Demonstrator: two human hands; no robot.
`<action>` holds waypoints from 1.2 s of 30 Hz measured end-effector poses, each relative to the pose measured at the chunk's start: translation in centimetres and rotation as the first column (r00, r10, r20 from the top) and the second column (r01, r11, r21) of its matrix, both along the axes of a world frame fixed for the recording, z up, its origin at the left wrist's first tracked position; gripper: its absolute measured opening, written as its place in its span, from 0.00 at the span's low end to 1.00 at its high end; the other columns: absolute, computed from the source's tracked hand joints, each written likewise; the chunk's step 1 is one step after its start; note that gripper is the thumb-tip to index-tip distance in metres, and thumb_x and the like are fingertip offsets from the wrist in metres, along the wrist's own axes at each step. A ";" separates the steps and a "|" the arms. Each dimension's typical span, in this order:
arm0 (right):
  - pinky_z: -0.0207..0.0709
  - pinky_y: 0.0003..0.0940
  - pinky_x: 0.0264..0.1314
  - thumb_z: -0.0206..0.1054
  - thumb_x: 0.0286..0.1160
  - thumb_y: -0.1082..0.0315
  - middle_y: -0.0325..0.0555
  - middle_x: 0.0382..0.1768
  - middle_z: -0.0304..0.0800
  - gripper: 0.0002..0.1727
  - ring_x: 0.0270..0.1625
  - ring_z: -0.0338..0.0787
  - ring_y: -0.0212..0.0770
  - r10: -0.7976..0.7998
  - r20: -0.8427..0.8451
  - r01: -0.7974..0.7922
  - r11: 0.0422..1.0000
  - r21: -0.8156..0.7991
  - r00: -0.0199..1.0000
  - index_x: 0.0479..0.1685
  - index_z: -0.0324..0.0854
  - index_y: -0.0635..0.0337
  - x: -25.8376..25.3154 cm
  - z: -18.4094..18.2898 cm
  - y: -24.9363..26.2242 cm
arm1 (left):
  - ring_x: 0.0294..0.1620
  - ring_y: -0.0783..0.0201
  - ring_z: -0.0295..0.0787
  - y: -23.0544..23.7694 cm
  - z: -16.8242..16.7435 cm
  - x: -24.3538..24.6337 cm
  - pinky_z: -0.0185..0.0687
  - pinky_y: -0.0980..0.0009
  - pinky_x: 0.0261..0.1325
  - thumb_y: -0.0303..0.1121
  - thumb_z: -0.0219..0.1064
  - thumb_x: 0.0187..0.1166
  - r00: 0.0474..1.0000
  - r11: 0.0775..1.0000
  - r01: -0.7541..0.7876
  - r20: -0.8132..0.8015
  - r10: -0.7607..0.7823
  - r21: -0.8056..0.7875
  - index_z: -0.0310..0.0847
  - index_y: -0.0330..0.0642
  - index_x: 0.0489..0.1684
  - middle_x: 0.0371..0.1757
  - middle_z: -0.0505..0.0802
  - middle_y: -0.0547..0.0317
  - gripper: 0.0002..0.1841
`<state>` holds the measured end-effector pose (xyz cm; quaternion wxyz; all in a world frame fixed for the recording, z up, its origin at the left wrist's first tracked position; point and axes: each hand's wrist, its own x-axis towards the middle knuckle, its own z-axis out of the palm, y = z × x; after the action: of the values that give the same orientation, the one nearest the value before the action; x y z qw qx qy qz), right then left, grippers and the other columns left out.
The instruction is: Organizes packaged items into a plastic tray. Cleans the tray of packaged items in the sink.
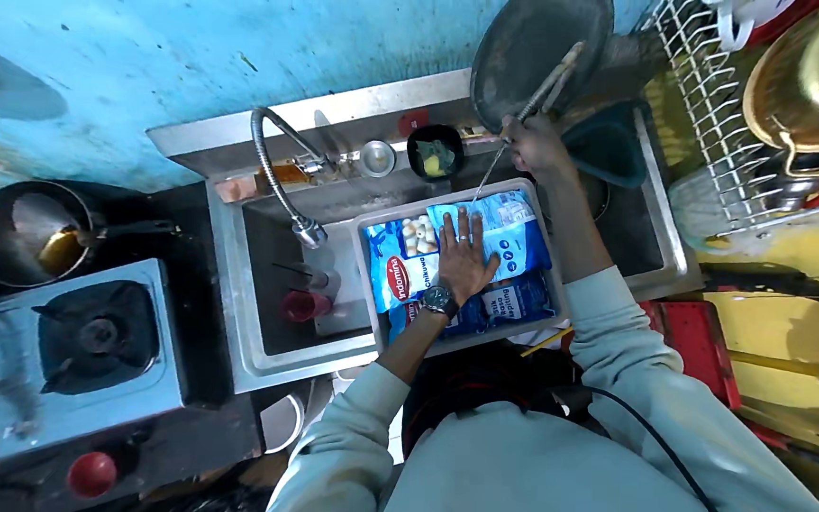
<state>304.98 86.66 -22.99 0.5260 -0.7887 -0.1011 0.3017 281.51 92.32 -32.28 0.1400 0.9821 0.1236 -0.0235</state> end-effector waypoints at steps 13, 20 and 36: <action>0.71 0.28 0.27 0.56 0.89 0.43 0.38 0.29 0.74 0.26 0.22 0.70 0.31 0.025 0.021 -0.024 0.996 -0.081 0.999 0.62 0.80 0.58 0.0 -0.8 -0.6 | 0.70 0.35 0.78 4.5 0.3 2.0 0.76 0.39 0.67 0.54 0.52 0.89 0.987 0.975 -0.101 0.105 0.124 -0.200 0.79 0.39 0.69 0.70 0.82 0.36 0.28; 0.68 0.23 0.20 0.56 0.91 0.47 0.32 0.23 0.70 0.21 0.16 0.66 0.27 0.008 -0.044 -0.008 1.000 0.010 0.999 0.57 0.80 0.56 -0.3 -0.4 -0.6 | 0.61 0.44 0.85 5.2 -0.8 2.3 0.82 0.51 0.65 0.39 0.55 0.90 0.925 0.938 -0.148 0.291 0.244 -0.314 0.86 0.45 0.58 0.57 0.89 0.45 0.15; 0.66 0.21 0.17 0.52 0.92 0.47 0.31 0.18 0.69 0.21 0.13 0.65 0.26 -0.089 -0.129 0.104 0.988 0.117 0.988 0.46 0.81 0.54 -0.9 0.8 -0.4 | 0.83 0.37 0.68 5.2 0.2 0.5 0.52 0.32 0.84 0.65 0.49 0.82 0.970 0.967 -0.221 0.073 0.232 -0.128 0.76 0.50 0.78 0.80 0.79 0.44 0.35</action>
<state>304.04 86.30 -22.24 0.5928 -0.7386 -0.0485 0.3173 282.04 97.50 -32.12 0.2055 0.9515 0.2272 0.0284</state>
